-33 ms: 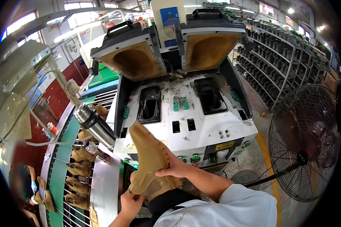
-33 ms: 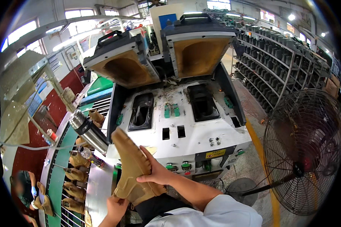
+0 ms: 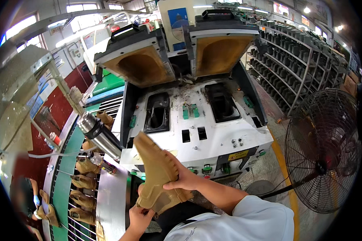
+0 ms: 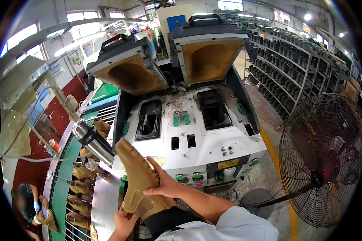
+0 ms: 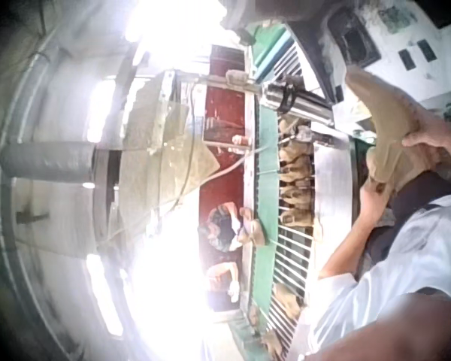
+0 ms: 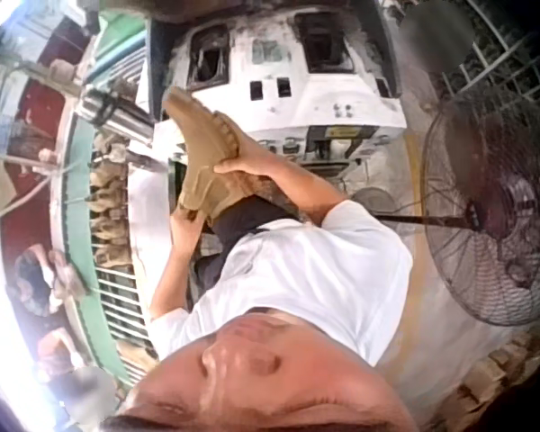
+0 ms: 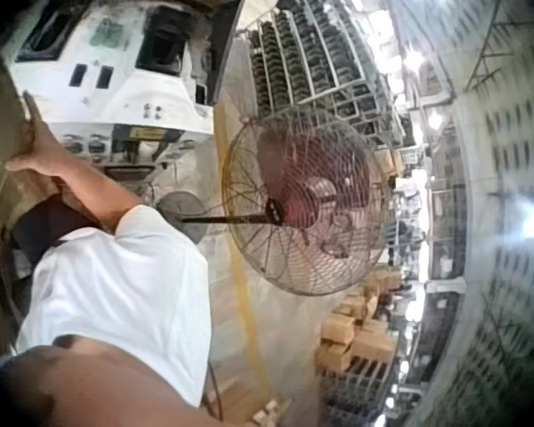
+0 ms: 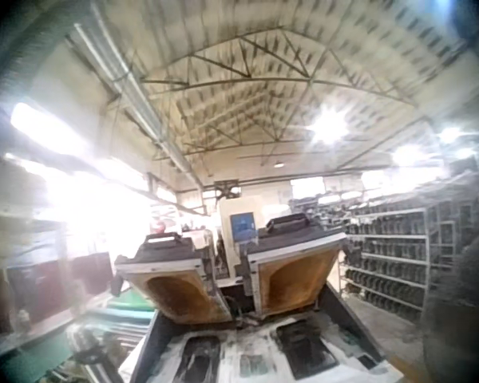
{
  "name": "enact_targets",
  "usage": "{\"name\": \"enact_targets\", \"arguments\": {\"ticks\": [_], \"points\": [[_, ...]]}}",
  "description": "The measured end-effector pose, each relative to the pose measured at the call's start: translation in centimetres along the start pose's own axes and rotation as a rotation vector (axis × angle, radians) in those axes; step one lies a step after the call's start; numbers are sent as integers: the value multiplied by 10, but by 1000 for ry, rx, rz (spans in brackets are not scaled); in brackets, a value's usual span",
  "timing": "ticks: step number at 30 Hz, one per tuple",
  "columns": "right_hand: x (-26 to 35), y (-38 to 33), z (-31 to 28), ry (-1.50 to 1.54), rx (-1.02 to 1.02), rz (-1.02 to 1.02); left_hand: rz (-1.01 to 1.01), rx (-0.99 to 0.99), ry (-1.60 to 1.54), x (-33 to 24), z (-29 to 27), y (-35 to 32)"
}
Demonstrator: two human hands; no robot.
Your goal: The person places a shoe sole onto a machine, removes a processed shoe from the machine, and places a new shoe onto the machine bed. The person then picks up finished shoes from a conveyor belt, wipes the soles by hand, and places them onto a different conveyor belt section.
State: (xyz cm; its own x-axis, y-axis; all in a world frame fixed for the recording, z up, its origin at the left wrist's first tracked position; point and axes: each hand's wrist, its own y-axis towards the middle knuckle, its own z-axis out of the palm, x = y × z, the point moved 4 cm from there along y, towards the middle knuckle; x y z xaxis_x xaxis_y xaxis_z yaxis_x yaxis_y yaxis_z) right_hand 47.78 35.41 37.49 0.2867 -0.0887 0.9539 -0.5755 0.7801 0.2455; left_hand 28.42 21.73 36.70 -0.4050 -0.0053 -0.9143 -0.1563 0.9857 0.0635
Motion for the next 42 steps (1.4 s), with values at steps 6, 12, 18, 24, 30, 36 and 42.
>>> {"name": "enact_targets", "arguments": {"ticks": [6, 12, 18, 24, 30, 36, 42], "points": [[23, 10, 9, -404, 127, 128, -86, -183, -338, 39, 18, 3], [48, -1, 10, -481, 327, -97, -26, -214, -900, 22, 53, 20], [33, -15, -11, -537, 89, -187, -97, -69, -982, 4, 62, 48], [21, -33, -65, -125, -114, 251, -214, 107, -1115, 0, 110, 77], [5, -68, -111, -66, -368, 22, -258, 388, -981, 6, 160, 109], [22, -93, -168, -48, -585, -79, 87, 420, -701, 32, 196, 129], [99, -43, -275, -755, -848, 19, -8, 182, -162, 188, 171, 80]]}}
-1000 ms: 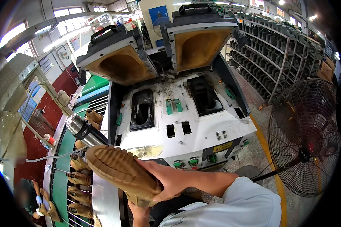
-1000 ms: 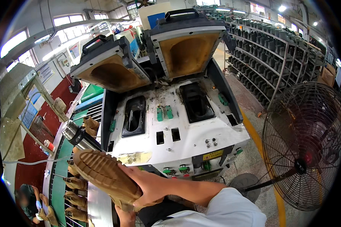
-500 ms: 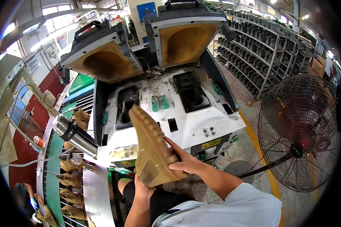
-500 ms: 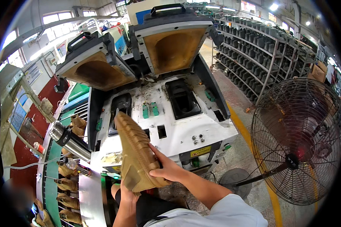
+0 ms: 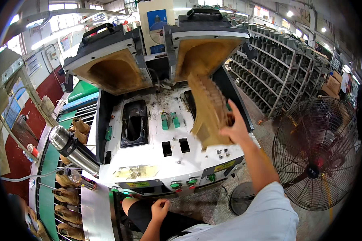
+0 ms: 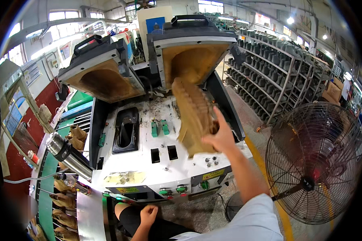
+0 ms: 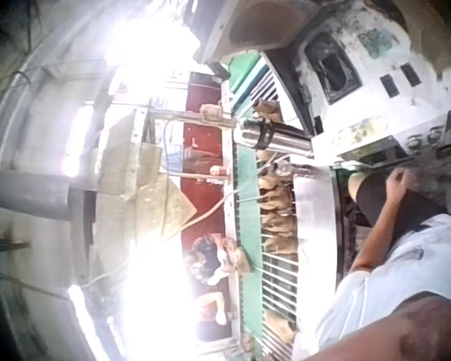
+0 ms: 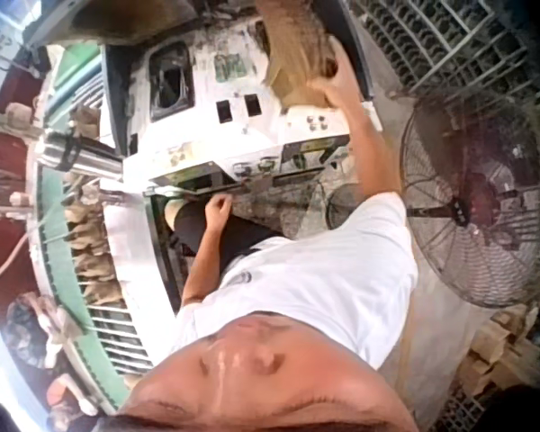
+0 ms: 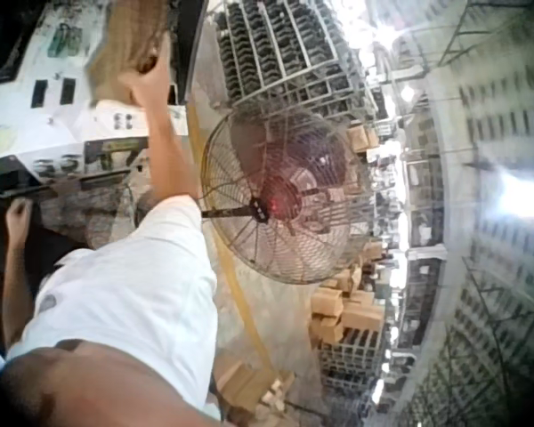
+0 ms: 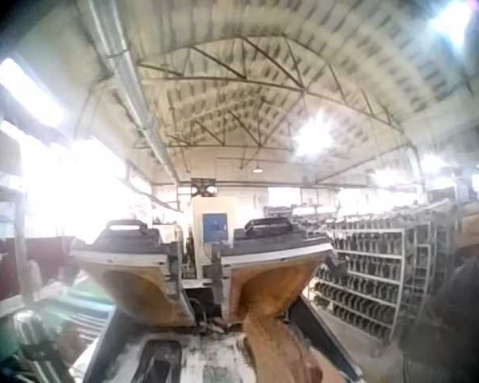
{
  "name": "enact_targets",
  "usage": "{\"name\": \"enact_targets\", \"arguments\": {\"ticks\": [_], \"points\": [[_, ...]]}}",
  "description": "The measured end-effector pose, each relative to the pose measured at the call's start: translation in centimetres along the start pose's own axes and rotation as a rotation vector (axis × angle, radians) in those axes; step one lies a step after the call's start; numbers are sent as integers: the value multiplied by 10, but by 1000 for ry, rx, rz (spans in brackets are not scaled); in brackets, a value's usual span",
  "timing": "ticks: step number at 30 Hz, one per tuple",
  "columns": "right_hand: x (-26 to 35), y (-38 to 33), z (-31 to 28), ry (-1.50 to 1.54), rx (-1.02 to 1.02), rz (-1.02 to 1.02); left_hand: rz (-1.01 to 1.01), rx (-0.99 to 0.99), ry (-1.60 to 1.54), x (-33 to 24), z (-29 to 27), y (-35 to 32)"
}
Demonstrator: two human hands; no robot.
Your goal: The person places a shoe sole onto a machine, removes a processed shoe from the machine, and places a new shoe onto the machine bed. The person then picks up finished shoes from a conveyor belt, wipes the soles by hand, and places them onto a different conveyor belt section.
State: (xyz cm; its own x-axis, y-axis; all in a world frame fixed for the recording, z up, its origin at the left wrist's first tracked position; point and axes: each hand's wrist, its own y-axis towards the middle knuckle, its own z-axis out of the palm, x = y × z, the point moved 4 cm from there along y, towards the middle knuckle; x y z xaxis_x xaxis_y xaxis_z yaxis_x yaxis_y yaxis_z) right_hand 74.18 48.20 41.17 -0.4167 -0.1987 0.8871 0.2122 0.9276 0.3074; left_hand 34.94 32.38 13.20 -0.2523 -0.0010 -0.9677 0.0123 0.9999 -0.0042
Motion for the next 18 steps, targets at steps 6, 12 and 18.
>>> {"name": "enact_targets", "arguments": {"ticks": [6, 12, 18], "points": [[23, 124, 8, -641, -27, 200, -97, -127, -41, 25, -11, 3], [-32, 172, 53, -813, 96, 306, 2, 36, 605, 11, 12, 13], [-53, 167, 71, -786, 168, 413, -75, 316, 884, 26, 29, 26]]}}
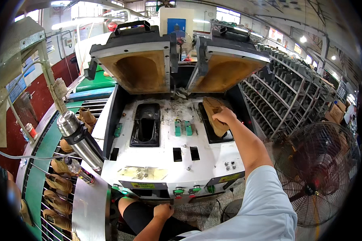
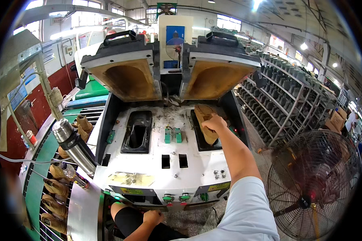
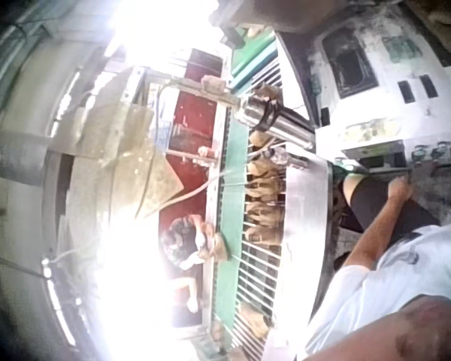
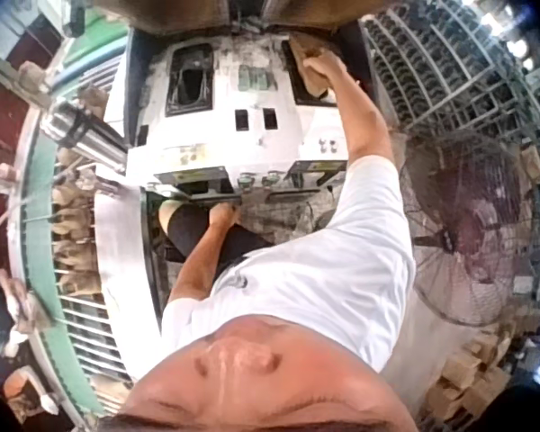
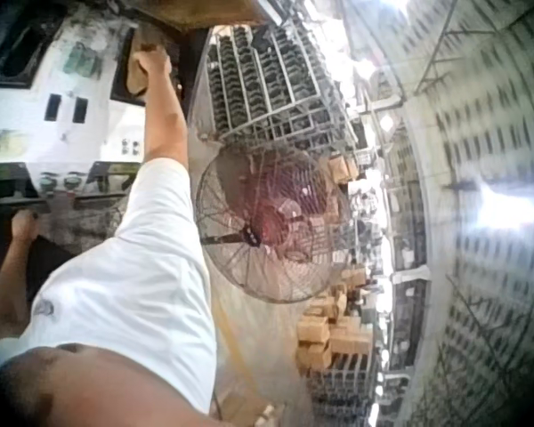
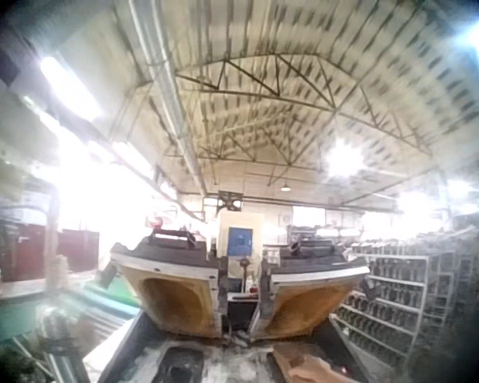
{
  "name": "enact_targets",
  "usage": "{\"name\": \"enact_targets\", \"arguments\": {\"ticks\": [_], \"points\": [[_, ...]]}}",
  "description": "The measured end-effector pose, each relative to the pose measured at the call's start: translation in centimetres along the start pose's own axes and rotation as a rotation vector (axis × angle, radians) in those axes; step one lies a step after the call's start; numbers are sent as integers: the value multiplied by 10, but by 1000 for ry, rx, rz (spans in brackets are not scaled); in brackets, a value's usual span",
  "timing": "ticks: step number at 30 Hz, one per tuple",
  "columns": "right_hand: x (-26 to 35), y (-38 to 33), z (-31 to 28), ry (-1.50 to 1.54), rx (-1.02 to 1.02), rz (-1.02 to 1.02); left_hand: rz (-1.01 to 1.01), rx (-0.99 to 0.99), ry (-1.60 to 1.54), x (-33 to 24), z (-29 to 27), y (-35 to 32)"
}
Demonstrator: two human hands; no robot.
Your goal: The person places a shoe sole onto a machine, removes a processed shoe from the machine, and places a new shoe onto the machine bed. The person then picks up finished shoes from a conveyor belt, wipes the soles by hand, and places them onto a different conveyor belt section.
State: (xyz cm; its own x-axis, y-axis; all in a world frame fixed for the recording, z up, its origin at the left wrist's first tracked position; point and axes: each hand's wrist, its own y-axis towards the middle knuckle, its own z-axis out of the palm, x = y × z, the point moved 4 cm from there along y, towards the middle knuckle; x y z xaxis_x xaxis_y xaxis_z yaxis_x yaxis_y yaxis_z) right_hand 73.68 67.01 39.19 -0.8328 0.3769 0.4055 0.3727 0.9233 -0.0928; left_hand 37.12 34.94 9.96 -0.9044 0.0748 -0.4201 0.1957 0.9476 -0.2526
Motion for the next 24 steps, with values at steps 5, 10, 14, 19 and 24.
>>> {"name": "enact_targets", "arguments": {"ticks": [5, 10, 14, 19, 24], "points": [[2, -27, 16, -63, -20, 30, 81, -7, -4, -13, -1, -2], [-20, -41, 13, -69, -100, -103, 87, 21, -28, -14, 3, -2], [-65, -92, 26, 11, -377, -403, 211, 87, 37, -19, 4, -8], [-177, -213, 40, 386, -755, -497, 405, 192, -30, -32, 38, -3], [-319, -251, 136, 1029, -856, 269, 556, 69, -352, -106, 36, 12]]}}
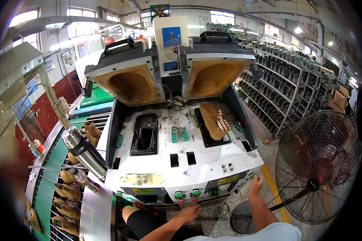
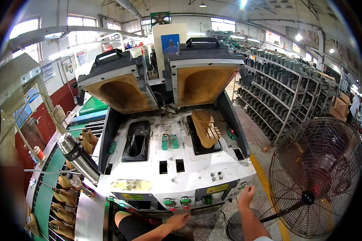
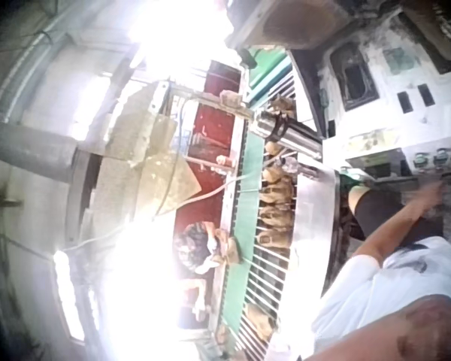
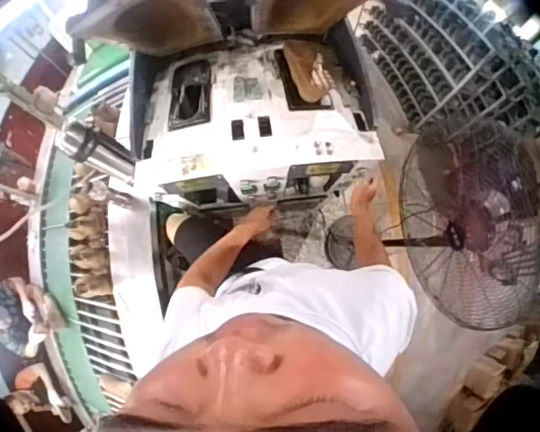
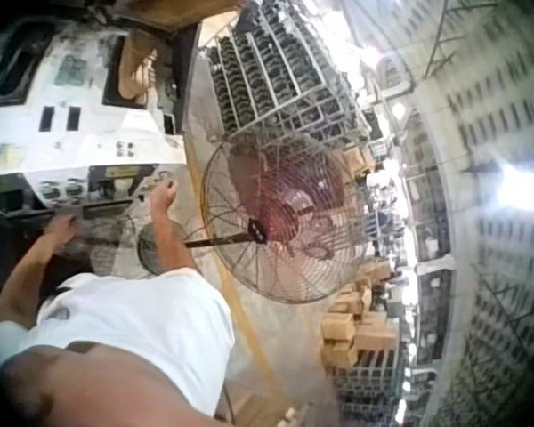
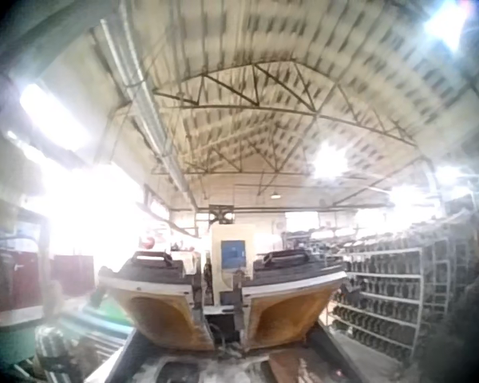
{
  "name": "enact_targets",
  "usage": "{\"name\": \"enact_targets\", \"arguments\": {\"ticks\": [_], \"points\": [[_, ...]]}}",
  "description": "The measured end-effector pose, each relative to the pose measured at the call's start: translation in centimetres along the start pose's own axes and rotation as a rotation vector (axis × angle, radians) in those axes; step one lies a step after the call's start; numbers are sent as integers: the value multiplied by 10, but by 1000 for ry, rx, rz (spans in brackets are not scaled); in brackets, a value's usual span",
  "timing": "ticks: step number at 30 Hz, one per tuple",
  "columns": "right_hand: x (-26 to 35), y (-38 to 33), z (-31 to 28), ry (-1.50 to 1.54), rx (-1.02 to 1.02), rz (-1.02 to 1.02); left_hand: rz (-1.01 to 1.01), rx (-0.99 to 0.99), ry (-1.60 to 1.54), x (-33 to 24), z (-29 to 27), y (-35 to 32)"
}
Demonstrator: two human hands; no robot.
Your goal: The person places a shoe sole onto a machine, removes a processed shoe from the machine, and places a new shoe onto the machine bed. The person then picks up finished shoes from a conveyor belt, wipes the soles by hand, and places them onto a different conveyor belt section.
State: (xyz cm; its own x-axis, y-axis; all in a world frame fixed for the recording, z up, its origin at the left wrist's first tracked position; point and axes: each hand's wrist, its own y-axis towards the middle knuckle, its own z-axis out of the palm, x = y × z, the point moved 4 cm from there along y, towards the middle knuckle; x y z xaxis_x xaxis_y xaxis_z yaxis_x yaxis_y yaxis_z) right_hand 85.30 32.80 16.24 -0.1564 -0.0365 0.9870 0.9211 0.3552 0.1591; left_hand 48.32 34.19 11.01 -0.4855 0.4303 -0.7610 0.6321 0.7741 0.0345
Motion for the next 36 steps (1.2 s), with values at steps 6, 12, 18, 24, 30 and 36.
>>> {"name": "enact_targets", "arguments": {"ticks": [6, 12, 18, 24, 30, 36], "points": [[-24, 22, 13, 549, 358, 786, -294, -124, -214, -36, -32, 55], [-68, -54, 5, 39, 341, 705, -267, -150, -556, 27, -68, -25], [-147, -150, 81, -477, 750, 484, -442, 270, -1066, 56, -139, -262], [-124, -226, 154, -299, 1189, 117, -1310, -232, 71, 55, -185, -511], [-94, -284, 195, -240, 1484, -27, -1673, -1412, 599, 28, -182, -738], [-92, -326, 197, -404, 1563, -134, -2000, -1042, 641, 10, -159, -892]]}}
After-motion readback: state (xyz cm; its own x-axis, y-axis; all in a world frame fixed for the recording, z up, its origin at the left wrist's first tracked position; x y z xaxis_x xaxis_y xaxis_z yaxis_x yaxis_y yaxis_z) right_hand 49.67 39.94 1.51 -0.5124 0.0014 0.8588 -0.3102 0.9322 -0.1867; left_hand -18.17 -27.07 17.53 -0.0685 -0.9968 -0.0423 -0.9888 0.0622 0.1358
